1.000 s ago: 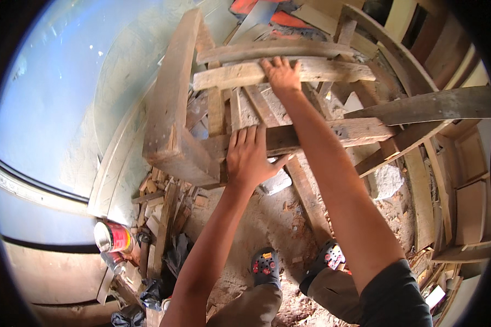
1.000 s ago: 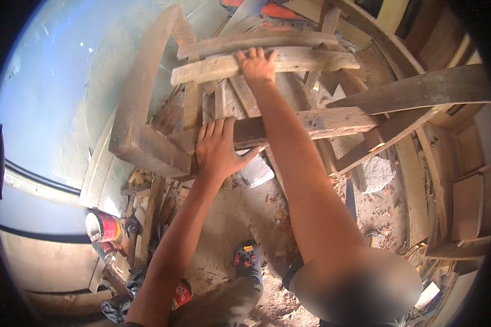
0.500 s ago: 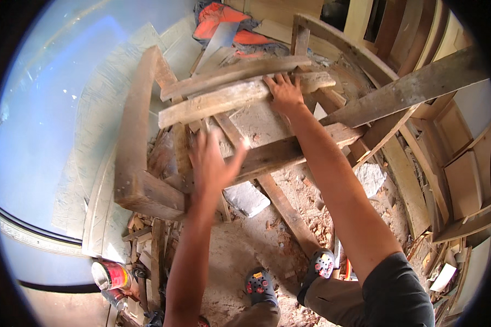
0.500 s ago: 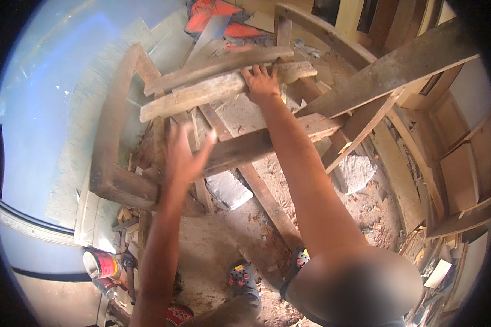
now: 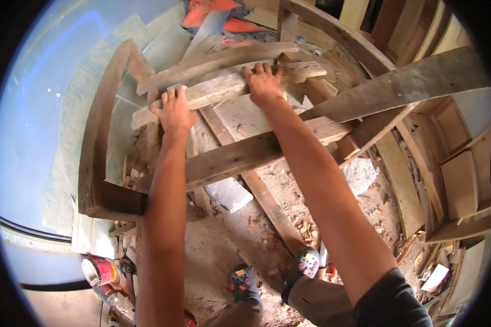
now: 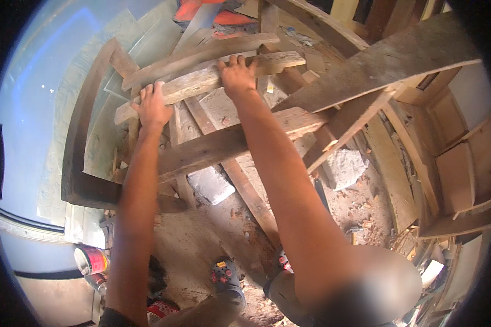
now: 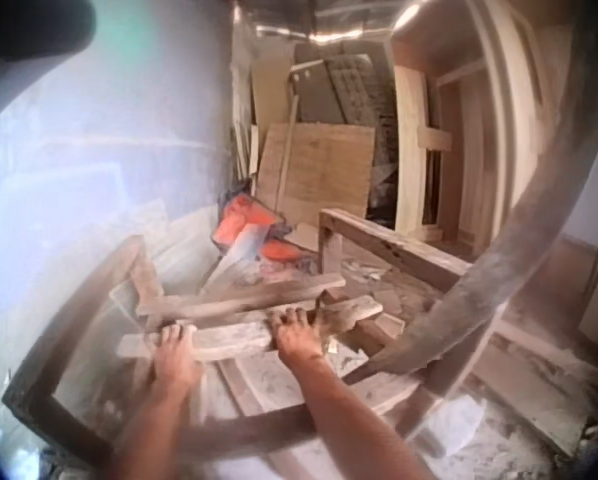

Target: The person dismantles a wooden chair using a hammer and a hand saw. They repeatedly strike the chair frame to break it apart, then use the saw to cut a detached piece of wood into smaller sections.

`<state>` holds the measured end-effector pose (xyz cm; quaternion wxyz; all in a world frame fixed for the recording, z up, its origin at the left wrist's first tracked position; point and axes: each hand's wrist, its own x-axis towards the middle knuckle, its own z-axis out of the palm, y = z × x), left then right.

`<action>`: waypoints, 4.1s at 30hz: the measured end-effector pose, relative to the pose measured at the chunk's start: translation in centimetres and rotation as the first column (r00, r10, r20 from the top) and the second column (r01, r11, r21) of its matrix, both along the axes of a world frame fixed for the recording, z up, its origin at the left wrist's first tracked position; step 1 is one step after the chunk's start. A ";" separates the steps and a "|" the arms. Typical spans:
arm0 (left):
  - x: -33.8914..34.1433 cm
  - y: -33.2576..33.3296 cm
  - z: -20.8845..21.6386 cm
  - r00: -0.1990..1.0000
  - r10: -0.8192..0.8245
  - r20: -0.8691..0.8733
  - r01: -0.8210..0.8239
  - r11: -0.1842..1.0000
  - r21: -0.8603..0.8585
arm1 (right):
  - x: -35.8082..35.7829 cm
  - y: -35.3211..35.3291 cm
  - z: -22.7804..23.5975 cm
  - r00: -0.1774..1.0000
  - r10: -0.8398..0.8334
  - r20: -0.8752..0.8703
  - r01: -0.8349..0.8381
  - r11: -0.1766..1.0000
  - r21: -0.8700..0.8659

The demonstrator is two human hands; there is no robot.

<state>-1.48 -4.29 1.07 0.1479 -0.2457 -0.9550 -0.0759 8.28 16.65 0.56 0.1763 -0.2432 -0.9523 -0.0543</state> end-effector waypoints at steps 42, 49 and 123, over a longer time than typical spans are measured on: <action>0.6 -1.3 0.6 0.982 -0.073 0.176 0.062 0.996 0.063 | 1.2 -0.4 -1.0 0.999 0.023 -0.038 -0.022 0.999 0.034; 2.5 -3.0 0.8 0.960 -0.209 0.186 0.181 0.971 0.156 | 5.3 -1.2 1.2 0.932 0.181 -0.315 -0.256 0.943 -0.215; 13.8 -19.9 15.8 0.887 0.262 0.381 -0.430 0.772 0.468 | 0.7 -19.9 17.1 0.734 -0.103 -0.671 -0.558 0.473 -0.682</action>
